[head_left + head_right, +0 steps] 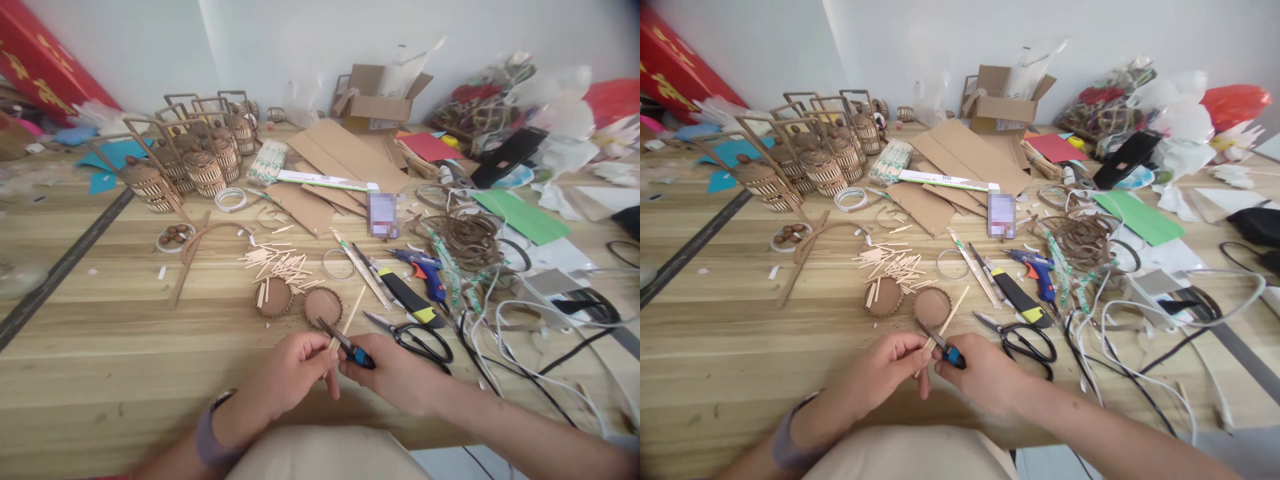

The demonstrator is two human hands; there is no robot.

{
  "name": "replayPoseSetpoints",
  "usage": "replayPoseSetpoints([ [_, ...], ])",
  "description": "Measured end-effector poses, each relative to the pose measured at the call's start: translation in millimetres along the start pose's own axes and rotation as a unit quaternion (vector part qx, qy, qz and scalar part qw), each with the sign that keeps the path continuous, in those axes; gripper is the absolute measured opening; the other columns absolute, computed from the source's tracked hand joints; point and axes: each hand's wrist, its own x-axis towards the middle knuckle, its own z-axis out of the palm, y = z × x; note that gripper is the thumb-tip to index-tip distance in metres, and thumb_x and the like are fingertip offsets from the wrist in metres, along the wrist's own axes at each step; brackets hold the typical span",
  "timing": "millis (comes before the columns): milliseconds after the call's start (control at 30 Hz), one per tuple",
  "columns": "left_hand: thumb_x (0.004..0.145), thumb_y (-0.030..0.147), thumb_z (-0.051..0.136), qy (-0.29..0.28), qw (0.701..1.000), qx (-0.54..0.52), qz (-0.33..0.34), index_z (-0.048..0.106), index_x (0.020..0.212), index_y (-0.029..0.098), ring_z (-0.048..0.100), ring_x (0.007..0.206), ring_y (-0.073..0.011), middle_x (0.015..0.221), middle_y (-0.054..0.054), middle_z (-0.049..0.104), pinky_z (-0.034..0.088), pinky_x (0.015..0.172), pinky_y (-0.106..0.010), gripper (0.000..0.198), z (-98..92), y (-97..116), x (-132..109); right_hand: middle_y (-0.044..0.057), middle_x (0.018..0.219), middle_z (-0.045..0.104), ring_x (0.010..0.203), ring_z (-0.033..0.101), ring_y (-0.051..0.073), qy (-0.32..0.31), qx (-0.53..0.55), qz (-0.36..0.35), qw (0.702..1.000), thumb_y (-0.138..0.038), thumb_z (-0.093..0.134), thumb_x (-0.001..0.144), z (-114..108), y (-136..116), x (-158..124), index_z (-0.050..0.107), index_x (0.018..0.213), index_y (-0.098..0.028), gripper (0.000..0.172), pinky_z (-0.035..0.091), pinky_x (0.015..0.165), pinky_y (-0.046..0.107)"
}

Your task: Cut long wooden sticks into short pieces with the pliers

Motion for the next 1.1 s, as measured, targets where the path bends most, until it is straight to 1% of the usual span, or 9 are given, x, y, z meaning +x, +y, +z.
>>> replayPoseSetpoints([
  [100, 0.089, 0.053, 0.048, -0.005, 1.0, 0.0, 0.012, 0.062, 0.068, 0.019, 0.057, 0.068, -0.0177, 0.06, -0.002, 0.066, 0.041, 0.071, -0.027, 0.042, 0.4, -1.2, -0.7, -0.005, 0.062, 0.042, 0.06, 0.036, 0.012, 0.0, -0.003, 0.006, 1.0, -0.024, 0.052, 0.084, 2.9, 1.3, 0.3, 0.063, 0.069, -0.017, 0.019, 0.03, 0.058, 0.024],
  [200, 0.091, 0.05, 0.046, 0.007, 0.999, 0.032, 0.013, 0.06, 0.064, 0.02, 0.057, 0.068, -0.0176, 0.063, -0.002, 0.066, 0.041, 0.07, -0.026, 0.042, 0.2, 0.3, -1.9, -0.005, 0.062, 0.04, 0.059, 0.034, 0.012, 0.001, 0.011, -0.005, 1.0, -0.025, 0.05, 0.085, 5.3, 4.4, 2.1, 0.061, 0.069, -0.017, 0.021, 0.029, 0.057, 0.024],
  [300, 0.093, 0.045, 0.041, 0.018, 0.998, 0.063, 0.006, 0.056, 0.062, 0.02, 0.057, 0.067, -0.0169, 0.065, -0.002, 0.066, 0.041, 0.07, -0.026, 0.042, -0.5, 3.8, -3.5, -0.005, 0.064, 0.041, 0.061, 0.036, 0.012, -0.011, 0.042, -0.018, 0.999, -0.024, 0.05, 0.084, 5.0, 7.3, 4.2, 0.056, 0.07, -0.018, 0.016, 0.03, 0.058, 0.023],
  [400, 0.093, 0.045, 0.038, 0.006, 0.999, 0.037, -0.004, 0.055, 0.069, 0.021, 0.059, 0.065, -0.0161, 0.061, 0.0, 0.065, 0.043, 0.071, -0.026, 0.038, -0.5, 5.2, -4.4, -0.005, 0.066, 0.043, 0.063, 0.039, 0.012, -0.044, 0.085, -0.027, 0.995, -0.023, 0.051, 0.08, 2.7, 9.7, 5.6, 0.052, 0.072, -0.019, 0.008, 0.033, 0.06, 0.023],
  [500, 0.092, 0.048, 0.039, 0.0, 1.0, 0.009, -0.021, 0.056, 0.079, 0.02, 0.058, 0.062, -0.0158, 0.057, 0.002, 0.06, 0.043, 0.069, -0.026, 0.035, 0.4, 2.8, -3.5, -0.005, 0.066, 0.045, 0.065, 0.042, 0.013, -0.061, 0.114, -0.018, 0.991, -0.022, 0.053, 0.074, 1.4, 11.3, 6.4, 0.051, 0.072, -0.02, 0.003, 0.036, 0.063, 0.023],
  [633, 0.091, 0.049, 0.039, -0.002, 1.0, 0.005, -0.028, 0.053, 0.078, 0.021, 0.054, 0.056, -0.0143, 0.055, 0.004, 0.054, 0.042, 0.064, -0.025, 0.034, 1.7, -0.7, -2.0, -0.005, 0.064, 0.045, 0.064, 0.043, 0.013, -0.064, 0.11, -0.008, 0.992, -0.019, 0.052, 0.07, 2.0, 12.7, 6.9, 0.05, 0.07, -0.02, 0.002, 0.036, 0.062, 0.023],
  [800, 0.091, 0.05, 0.037, -0.003, 1.0, 0.011, -0.014, 0.05, 0.074, 0.021, 0.05, 0.053, -0.0133, 0.054, 0.005, 0.048, 0.039, 0.06, -0.025, 0.036, 1.7, 0.4, -2.1, -0.005, 0.063, 0.044, 0.061, 0.04, 0.012, -0.047, 0.088, 0.003, 0.995, -0.019, 0.051, 0.074, 3.7, 9.6, 5.2, 0.051, 0.072, -0.019, 0.002, 0.034, 0.058, 0.022],
  [967, 0.091, 0.052, 0.039, 0.002, 1.0, 0.002, -0.005, 0.043, 0.067, 0.023, 0.048, 0.053, -0.0124, 0.053, 0.005, 0.044, 0.039, 0.059, -0.025, 0.038, 2.0, 1.2, -2.8, -0.006, 0.06, 0.041, 0.056, 0.036, 0.01, -0.022, 0.072, 0.024, 0.997, -0.019, 0.051, 0.078, 7.4, 3.4, 2.6, 0.047, 0.069, -0.02, 0.01, 0.031, 0.052, 0.021],
  [1100, 0.091, 0.052, 0.039, 0.006, 1.0, 0.002, 0.007, 0.042, 0.065, 0.023, 0.048, 0.053, -0.0126, 0.052, 0.005, 0.044, 0.039, 0.059, -0.025, 0.039, 2.9, -2.8, -1.1, -0.006, 0.061, 0.041, 0.058, 0.037, 0.01, 0.002, 0.079, -0.002, 0.997, -0.021, 0.052, 0.081, 10.2, 2.6, 5.0, 0.047, 0.07, -0.02, 0.012, 0.032, 0.054, 0.021],
])
